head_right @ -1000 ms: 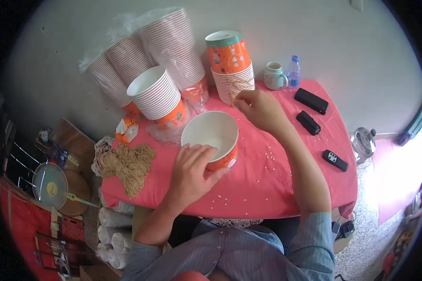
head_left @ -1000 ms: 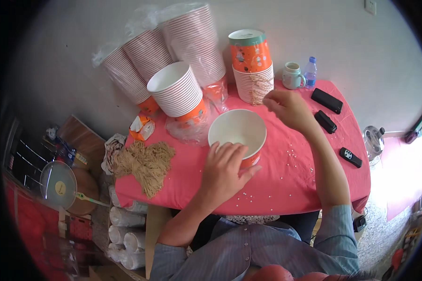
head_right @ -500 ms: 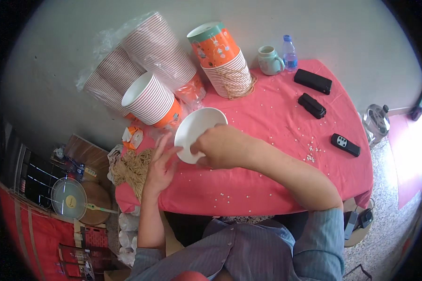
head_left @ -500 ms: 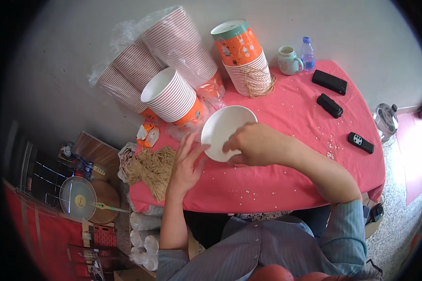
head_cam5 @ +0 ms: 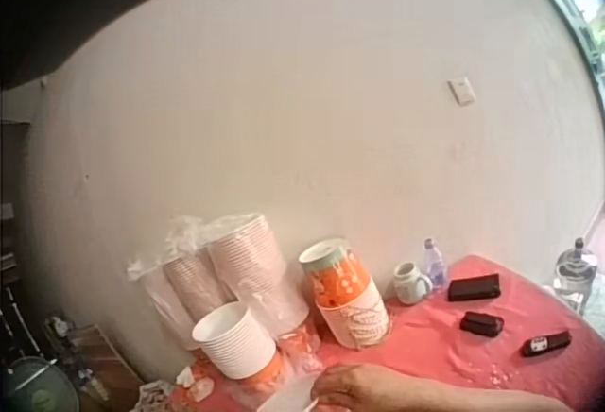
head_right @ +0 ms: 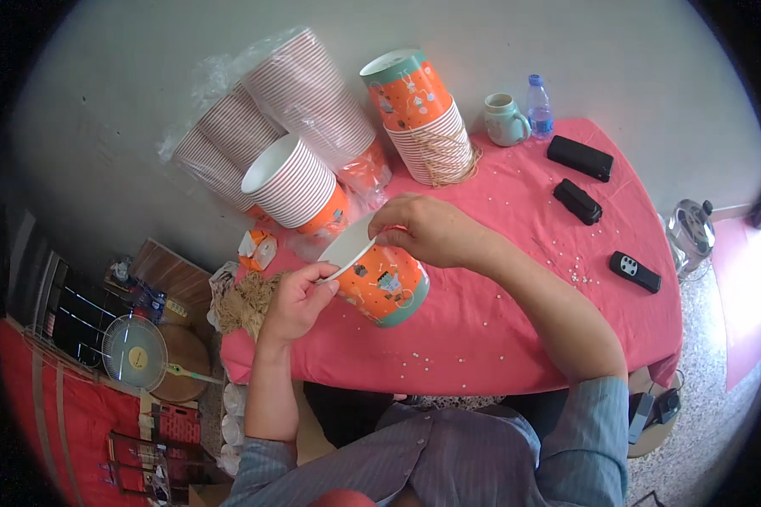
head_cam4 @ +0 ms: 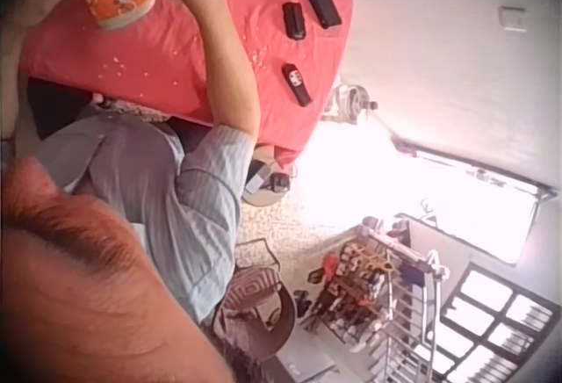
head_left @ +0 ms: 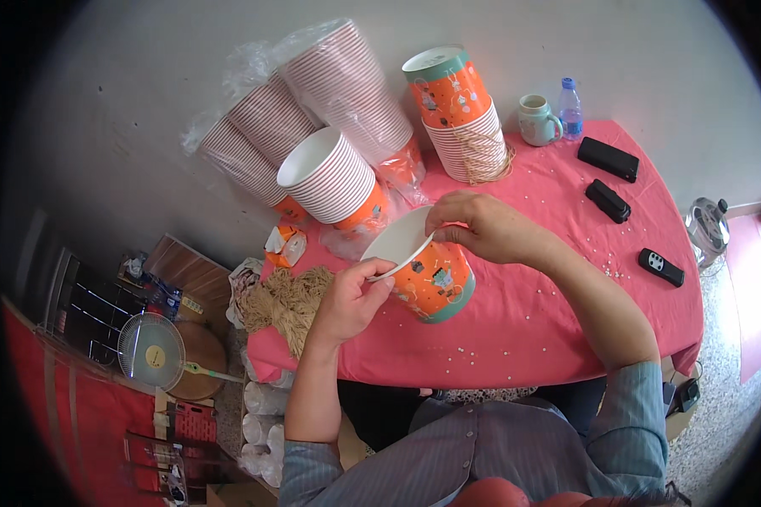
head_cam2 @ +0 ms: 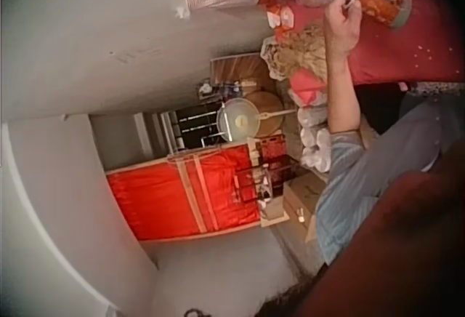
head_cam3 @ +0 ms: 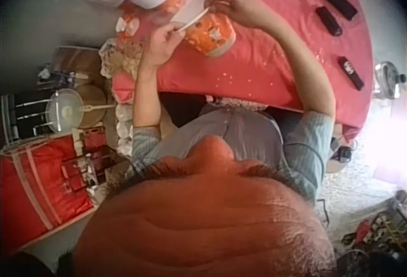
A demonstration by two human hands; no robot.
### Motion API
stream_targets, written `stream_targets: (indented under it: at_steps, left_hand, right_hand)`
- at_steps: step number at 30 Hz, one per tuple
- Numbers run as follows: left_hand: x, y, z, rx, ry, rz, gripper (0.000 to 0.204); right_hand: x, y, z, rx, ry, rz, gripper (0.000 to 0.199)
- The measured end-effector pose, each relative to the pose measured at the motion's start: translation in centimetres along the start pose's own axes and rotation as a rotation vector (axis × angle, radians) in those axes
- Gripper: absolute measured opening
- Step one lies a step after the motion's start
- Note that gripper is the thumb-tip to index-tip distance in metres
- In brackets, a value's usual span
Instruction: The person is shown attaching strings to paper containers as part of an assembly or packaging process.
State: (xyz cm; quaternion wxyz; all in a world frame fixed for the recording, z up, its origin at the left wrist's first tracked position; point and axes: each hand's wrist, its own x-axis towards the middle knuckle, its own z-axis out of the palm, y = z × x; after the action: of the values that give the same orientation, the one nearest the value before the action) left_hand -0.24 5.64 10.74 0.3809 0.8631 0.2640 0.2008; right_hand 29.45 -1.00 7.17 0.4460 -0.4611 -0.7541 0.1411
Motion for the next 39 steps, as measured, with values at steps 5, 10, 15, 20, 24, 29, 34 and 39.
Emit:
stream_targets:
  at_steps: [5,10,15,20,24,29,34,39]
  left_hand:
    - [0.6,0.5,0.1,-0.081,-0.063,-0.050,0.021]
    - [1.0,0.8,0.8,-0.255,-0.063,-0.136,0.026]
    - [1.1,-0.4,2.0,-0.359,0.028,-0.130,0.027]
    - [1.5,-0.1,2.8,-0.421,0.083,-0.133,0.026]
    - [1.4,0.3,3.5,-0.416,0.113,-0.105,0.030]
    - [1.0,0.2,4.0,-0.368,0.119,-0.076,0.037]
    - [1.2,0.9,4.4,-0.321,0.075,-0.056,0.042]
    - [1.2,1.4,4.8,-0.319,0.077,-0.044,0.043]
  right_hand:
    - [0.1,-0.1,0.0,-0.027,0.026,-0.032,0.017]
    - [-0.2,-0.9,1.0,-0.167,0.203,-0.063,0.021]
    - [0.0,-2.5,2.0,0.081,0.167,0.277,0.019]
    - [-0.3,-3.2,3.3,0.083,0.187,0.240,0.022]
    - [-0.2,-2.9,3.5,0.155,0.190,0.298,0.024]
    - [-0.1,-2.5,3.5,0.210,0.180,0.342,0.025]
    - [-0.1,-2.2,3.0,0.295,0.125,0.436,0.023]
    - [0.0,-2.0,2.0,0.543,0.026,0.573,0.019]
